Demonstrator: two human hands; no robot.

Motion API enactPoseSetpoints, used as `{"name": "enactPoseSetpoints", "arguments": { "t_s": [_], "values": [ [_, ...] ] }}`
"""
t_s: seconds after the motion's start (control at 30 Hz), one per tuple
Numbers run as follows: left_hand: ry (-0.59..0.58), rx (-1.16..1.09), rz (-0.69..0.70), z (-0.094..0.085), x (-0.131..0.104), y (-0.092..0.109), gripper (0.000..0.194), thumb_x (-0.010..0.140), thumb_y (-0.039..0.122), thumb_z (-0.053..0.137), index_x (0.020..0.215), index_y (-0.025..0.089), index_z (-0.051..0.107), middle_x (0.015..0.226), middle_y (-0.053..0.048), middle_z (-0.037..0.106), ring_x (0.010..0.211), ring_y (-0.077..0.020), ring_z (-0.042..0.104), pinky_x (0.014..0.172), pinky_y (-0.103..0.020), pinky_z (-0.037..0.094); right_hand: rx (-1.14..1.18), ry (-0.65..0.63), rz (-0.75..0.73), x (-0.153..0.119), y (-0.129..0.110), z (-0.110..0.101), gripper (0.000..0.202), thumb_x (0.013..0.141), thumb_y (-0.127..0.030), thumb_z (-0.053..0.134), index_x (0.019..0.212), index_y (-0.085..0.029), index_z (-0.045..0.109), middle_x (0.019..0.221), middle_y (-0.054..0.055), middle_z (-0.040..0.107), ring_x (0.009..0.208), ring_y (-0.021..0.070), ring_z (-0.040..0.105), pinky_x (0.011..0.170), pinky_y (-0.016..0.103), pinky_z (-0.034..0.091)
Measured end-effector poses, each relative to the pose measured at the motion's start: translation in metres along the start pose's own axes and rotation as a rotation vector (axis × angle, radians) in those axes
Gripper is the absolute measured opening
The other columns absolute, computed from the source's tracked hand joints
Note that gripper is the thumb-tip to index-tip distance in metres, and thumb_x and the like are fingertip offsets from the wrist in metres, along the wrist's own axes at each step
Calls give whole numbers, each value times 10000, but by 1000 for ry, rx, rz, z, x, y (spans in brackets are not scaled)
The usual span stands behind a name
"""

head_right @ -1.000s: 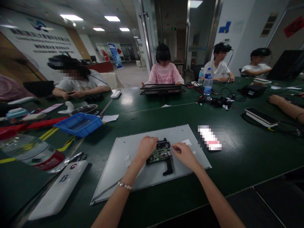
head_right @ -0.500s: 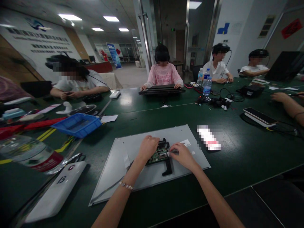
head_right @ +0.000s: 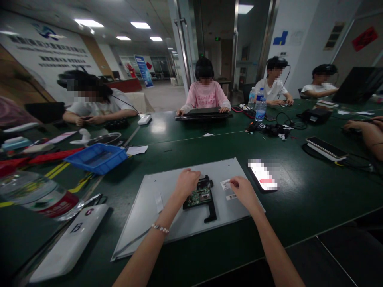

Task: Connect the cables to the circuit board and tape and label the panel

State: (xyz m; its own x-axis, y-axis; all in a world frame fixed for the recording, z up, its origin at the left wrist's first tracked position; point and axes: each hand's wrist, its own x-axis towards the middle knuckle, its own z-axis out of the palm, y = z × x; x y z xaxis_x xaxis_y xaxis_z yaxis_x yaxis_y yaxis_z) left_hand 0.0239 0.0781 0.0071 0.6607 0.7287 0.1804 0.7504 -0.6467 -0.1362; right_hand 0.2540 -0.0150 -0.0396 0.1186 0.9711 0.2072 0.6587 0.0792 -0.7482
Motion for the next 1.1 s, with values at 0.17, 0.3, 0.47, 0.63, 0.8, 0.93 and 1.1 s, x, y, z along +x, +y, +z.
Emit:
{"name": "enactPoseSetpoints", "arguments": {
  "t_s": [0.17, 0.3, 0.47, 0.63, 0.8, 0.93, 1.1],
  "values": [
    [-11, 5, -29, 2, 31, -6, 209, 831, 84, 464, 819, 128, 667, 798, -134, 686, 814, -215, 639, 834, -339, 404, -76, 89, -21, 2, 6, 3, 227, 806, -208, 471, 962, -182, 634, 982, 69, 620, 879, 189, 584, 809, 313, 446],
    [-41, -6, -37, 11, 41, -6, 186, 802, 91, 503, 747, 120, 679, 764, -139, 689, 793, -220, 646, 790, -322, 421, -63, 80, -35, 4, 6, 2, 216, 811, -203, 460, 937, -193, 636, 985, 65, 616, 908, 193, 583, 816, 309, 450],
    [-35, -53, -46, 11, 33, -8, 240, 859, 181, 461, 784, 131, 684, 812, -131, 696, 850, -219, 639, 886, -342, 386, -5, 64, -43, 4, 3, 2, 205, 803, -205, 486, 942, -185, 636, 981, 58, 620, 873, 175, 590, 789, 286, 458],
    [-14, -123, -75, -2, 15, -14, 258, 882, 202, 420, 914, 150, 671, 916, -116, 694, 903, -225, 632, 902, -351, 386, -34, 6, -52, 0, -3, 2, 237, 764, -244, 575, 986, -194, 643, 992, 61, 625, 912, 192, 582, 828, 309, 440],
    [18, -231, -79, -8, -15, -19, 336, 892, 264, 425, 1197, 173, 534, 1176, -85, 609, 1078, -206, 561, 944, -322, 388, -62, -47, -58, -1, -4, 3, 223, 754, -234, 593, 963, -200, 662, 1015, 67, 615, 941, 197, 577, 862, 315, 427],
    [-34, -464, 18, -14, -38, -17, 526, 879, 401, 455, 1347, 182, 361, 1374, -90, 431, 1239, -215, 420, 1030, -341, 331, -64, -48, -42, 0, -3, 3, 195, 770, -195, 553, 931, -191, 664, 988, 67, 620, 921, 190, 585, 843, 303, 437],
    [-189, -514, 30, -23, -55, -14, 831, 769, 590, 534, 1422, 212, 185, 1485, -107, 209, 1340, -290, 228, 1071, -439, 251, -63, -34, -45, 0, -1, 3, 198, 770, -180, 539, 934, -186, 650, 972, 65, 623, 905, 196, 587, 833, 318, 446]
  ]
}}
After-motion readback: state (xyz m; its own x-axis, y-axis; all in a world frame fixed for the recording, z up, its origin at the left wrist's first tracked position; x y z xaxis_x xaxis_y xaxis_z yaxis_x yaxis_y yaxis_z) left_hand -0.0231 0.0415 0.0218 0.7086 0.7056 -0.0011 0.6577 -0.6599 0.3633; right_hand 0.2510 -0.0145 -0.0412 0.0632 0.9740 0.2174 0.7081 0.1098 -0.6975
